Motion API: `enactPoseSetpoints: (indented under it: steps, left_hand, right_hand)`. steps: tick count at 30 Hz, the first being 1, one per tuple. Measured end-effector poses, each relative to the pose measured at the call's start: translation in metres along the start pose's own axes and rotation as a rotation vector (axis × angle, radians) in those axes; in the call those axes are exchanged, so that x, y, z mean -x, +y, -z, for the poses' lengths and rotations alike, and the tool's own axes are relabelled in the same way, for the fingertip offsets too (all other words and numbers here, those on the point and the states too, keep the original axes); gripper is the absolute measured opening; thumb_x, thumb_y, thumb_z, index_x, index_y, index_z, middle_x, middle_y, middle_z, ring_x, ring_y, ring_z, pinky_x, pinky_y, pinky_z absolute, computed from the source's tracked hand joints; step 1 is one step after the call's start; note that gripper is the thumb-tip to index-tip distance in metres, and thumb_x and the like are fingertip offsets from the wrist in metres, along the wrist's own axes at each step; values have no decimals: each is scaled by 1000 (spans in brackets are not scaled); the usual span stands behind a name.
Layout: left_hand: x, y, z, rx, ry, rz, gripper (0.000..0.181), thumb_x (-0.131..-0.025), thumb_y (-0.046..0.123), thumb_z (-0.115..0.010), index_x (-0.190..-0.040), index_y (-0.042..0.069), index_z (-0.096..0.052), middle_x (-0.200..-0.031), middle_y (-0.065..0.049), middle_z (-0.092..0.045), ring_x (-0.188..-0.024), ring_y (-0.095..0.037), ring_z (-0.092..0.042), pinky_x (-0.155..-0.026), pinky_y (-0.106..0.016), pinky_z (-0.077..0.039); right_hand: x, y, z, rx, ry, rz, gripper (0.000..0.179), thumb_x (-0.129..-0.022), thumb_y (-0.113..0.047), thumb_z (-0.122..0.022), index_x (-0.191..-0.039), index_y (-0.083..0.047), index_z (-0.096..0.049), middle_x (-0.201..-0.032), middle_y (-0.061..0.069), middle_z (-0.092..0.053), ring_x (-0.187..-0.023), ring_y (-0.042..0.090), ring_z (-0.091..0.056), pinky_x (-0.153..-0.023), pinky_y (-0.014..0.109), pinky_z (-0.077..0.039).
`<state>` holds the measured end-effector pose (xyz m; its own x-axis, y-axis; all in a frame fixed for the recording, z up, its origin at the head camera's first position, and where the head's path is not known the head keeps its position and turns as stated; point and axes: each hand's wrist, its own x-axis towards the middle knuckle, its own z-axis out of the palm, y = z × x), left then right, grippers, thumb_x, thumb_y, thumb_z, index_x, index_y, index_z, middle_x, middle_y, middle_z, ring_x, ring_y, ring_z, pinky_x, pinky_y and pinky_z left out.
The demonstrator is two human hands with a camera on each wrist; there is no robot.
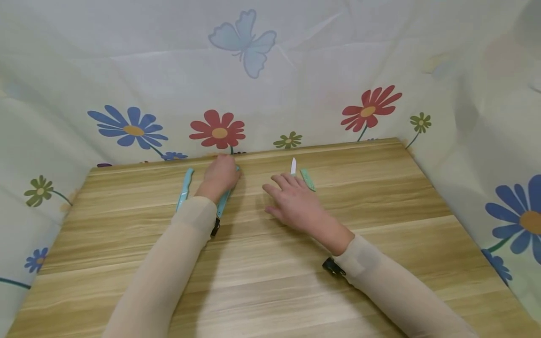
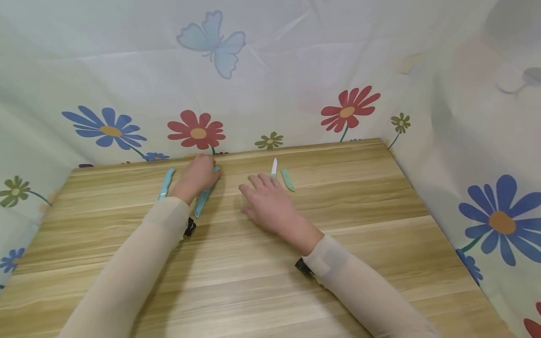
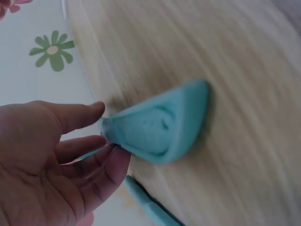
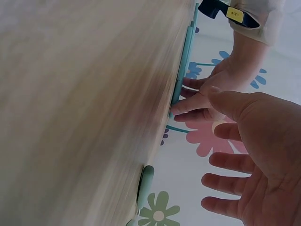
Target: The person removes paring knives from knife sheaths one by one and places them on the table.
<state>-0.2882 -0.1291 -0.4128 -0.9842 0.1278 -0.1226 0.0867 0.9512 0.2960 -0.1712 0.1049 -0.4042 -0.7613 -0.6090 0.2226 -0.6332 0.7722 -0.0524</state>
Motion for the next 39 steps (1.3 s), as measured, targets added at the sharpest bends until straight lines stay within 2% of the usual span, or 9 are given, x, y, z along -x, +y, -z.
enactPoseSetpoints:
  steps: [4, 6, 12, 17, 25, 34, 39]
  left_hand:
    - [-4, -3, -2, 26, 11, 28, 20, -102, 12, -56, -97, -4, -68, -119, -23, -67, -90, -32, -63, -85, -48, -56]
    - [-4, -4, -3, 34, 21, 37, 21, -101, 11, -57, -103, -6, -69, -123, -24, -67, -94, -33, -64, -88, -49, -56]
    - [0, -1, 0, 85, 12, 91, 24, -102, 7, -53, -108, -10, -68, -120, -24, -66, -92, -33, -61, -85, -45, -55]
    - [1, 2, 1, 121, -1, 136, 28, -100, 0, -49, -117, -14, -65, -124, -27, -64, -95, -33, -59, -86, -44, -55]
    - [1, 3, 2, 50, -16, 144, 28, -97, -3, -47, -113, -15, -66, -126, -28, -65, -104, -35, -62, -92, -43, -56]
    - [1, 7, 2, 24, -26, 196, 22, -94, -3, -52, -105, -14, -68, -118, -27, -68, -102, -36, -68, -81, -37, -60]
    - [1, 9, 1, -3, -28, 214, 22, -95, 0, -53, -106, -12, -69, -120, -26, -69, -101, -34, -70, -90, -38, -58]
  right_hand:
    - [-4, -3, 0, -12, -11, -11, 56, -99, -44, -76, -145, -14, -64, -145, 14, -59, -135, 34, -53, -112, 51, -45]
    - [-6, -4, 0, -27, -17, -25, 55, -99, -43, -76, -144, -14, -64, -142, 14, -60, -132, 34, -56, -109, 49, -48]
    - [-13, -8, -3, -77, -29, -79, 55, -100, -43, -75, -143, -11, -65, -135, 13, -63, -120, 31, -62, -99, 44, -55]
    - [-21, -14, -1, -117, -65, -129, 54, -101, -42, -73, -140, -6, -66, -130, 15, -65, -114, 33, -63, -99, 42, -55]
    - [-34, -22, -1, -181, -158, -208, 55, -104, -45, -68, -142, -4, -64, -132, 17, -64, -120, 33, -63, -102, 42, -54]
    - [-45, -28, -9, -230, -233, -273, 59, -104, -47, -68, -142, -2, -63, -133, 18, -64, -118, 31, -65, -100, 42, -56]
    - [-52, -34, -16, -259, -283, -317, 61, -102, -48, -70, -139, 0, -63, -129, 17, -63, -110, 29, -66, -93, 40, -57]
